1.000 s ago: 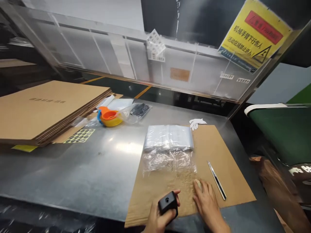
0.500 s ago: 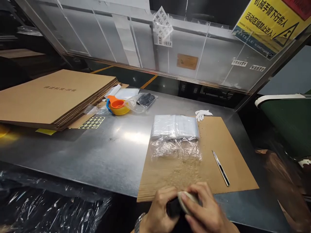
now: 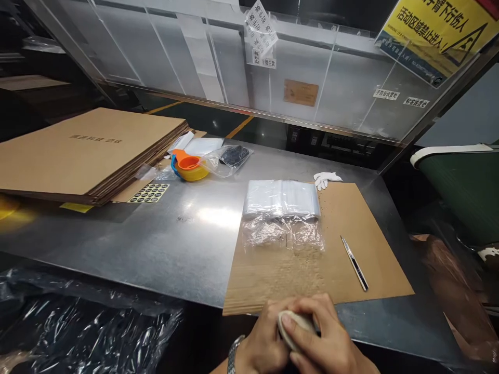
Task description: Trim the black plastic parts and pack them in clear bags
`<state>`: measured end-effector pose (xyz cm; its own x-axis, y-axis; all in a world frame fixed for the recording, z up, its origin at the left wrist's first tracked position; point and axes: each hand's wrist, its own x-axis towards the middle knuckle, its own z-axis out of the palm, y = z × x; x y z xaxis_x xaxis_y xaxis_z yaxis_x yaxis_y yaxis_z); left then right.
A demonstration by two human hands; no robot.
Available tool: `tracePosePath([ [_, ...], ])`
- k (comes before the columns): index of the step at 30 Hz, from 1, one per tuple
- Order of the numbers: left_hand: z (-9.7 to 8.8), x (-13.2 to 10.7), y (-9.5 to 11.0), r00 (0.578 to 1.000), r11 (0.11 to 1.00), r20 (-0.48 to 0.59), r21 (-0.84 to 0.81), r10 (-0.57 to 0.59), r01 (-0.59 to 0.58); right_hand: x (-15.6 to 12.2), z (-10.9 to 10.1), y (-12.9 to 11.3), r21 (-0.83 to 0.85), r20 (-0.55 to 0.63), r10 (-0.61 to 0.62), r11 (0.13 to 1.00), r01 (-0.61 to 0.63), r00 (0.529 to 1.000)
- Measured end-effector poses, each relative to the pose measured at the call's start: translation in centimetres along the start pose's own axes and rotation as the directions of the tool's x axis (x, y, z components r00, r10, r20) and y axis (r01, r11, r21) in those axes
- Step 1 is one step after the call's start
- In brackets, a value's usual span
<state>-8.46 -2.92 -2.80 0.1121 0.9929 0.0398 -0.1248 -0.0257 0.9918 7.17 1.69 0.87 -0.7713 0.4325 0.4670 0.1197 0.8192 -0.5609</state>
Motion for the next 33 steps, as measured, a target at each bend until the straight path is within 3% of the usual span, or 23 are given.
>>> tracePosePath([
  [3, 0.2, 0.3, -0.2, 0.988, 0.959, -0.096, -0.268, -0.119, 0.09, 0.1, 0.6, 0.3, 0.161, -0.086, 0.208, 0.968, -0.193, 0.974],
  [7, 0.4, 1.0, -0.9, 0.953, 0.712, -0.181, -0.7, -0.242, 0.047, -1.2, 3.0, 1.2, 0.402, -0.155, 0.435, 0.848, -0.345, 0.887],
  [11, -0.2, 1.5, -1.4, 0.914, 0.398, -0.063, -0.911, -0.4, 0.111, -4.2, 4.5, 2.1, 0.444, -0.075, 0.494, 0.794, -0.415, 0.866],
  [13, -0.7, 1.7, -1.3, 0.874, 0.323, -0.027, -0.935, -0.484, 0.149, -5.8, 4.2, 2.5, 0.445, 0.033, 0.484, 0.777, -0.446, 0.874],
  [16, -1.1, 1.9, -1.1, 0.852, 0.329, -0.032, -0.929, -0.522, 0.167, -7.3, 2.8, 2.9, 0.388, 0.079, 0.495, 0.784, -0.484, 0.865],
  [19, -0.7, 1.9, -1.5, 0.862, 0.37, 0.021, -0.898, -0.506, 0.239, -6.5, 1.1, 2.8, 0.227, -0.066, 0.502, 0.849, -0.477, 0.863],
  [21, -0.1, 1.7, -2.1, 0.846, 0.379, 0.13, -0.851, -0.516, 0.362, -4.7, 0.3, 2.4, 0.101, -0.11, 0.409, 0.911, -0.399, 0.906],
  [24, 0.9, 1.4, -2.7, 0.768, 0.384, 0.295, -0.73, -0.569, 0.565, -1.4, 0.0, 1.5, -0.021, -0.021, 0.2, 0.979, -0.201, 0.98],
  [27, 1.4, 1.1, -2.6, 0.745, 0.373, 0.309, -0.714, -0.591, 0.593, 0.5, 0.2, 1.0, -0.037, 0.125, 0.06, 0.998, -0.056, 0.99],
  [29, 1.5, 0.9, -2.5, 0.722, 0.341, 0.35, -0.704, -0.597, 0.623, 0.5, 0.2, 1.1, -0.044, 0.159, 0.043, 0.998, -0.037, 0.986],
  [31, 1.4, 0.7, -2.5, 0.685, 0.331, 0.406, -0.654, -0.604, 0.68, -0.1, 0.1, 1.6, -0.079, 0.109, 0.082, 0.994, -0.074, 0.991],
  [33, 1.4, 0.7, -2.6, 0.717, 0.389, 0.355, -0.654, -0.6, 0.649, -0.7, -0.1, 2.0, -0.113, 0.033, 0.123, 0.986, -0.119, 0.992],
])
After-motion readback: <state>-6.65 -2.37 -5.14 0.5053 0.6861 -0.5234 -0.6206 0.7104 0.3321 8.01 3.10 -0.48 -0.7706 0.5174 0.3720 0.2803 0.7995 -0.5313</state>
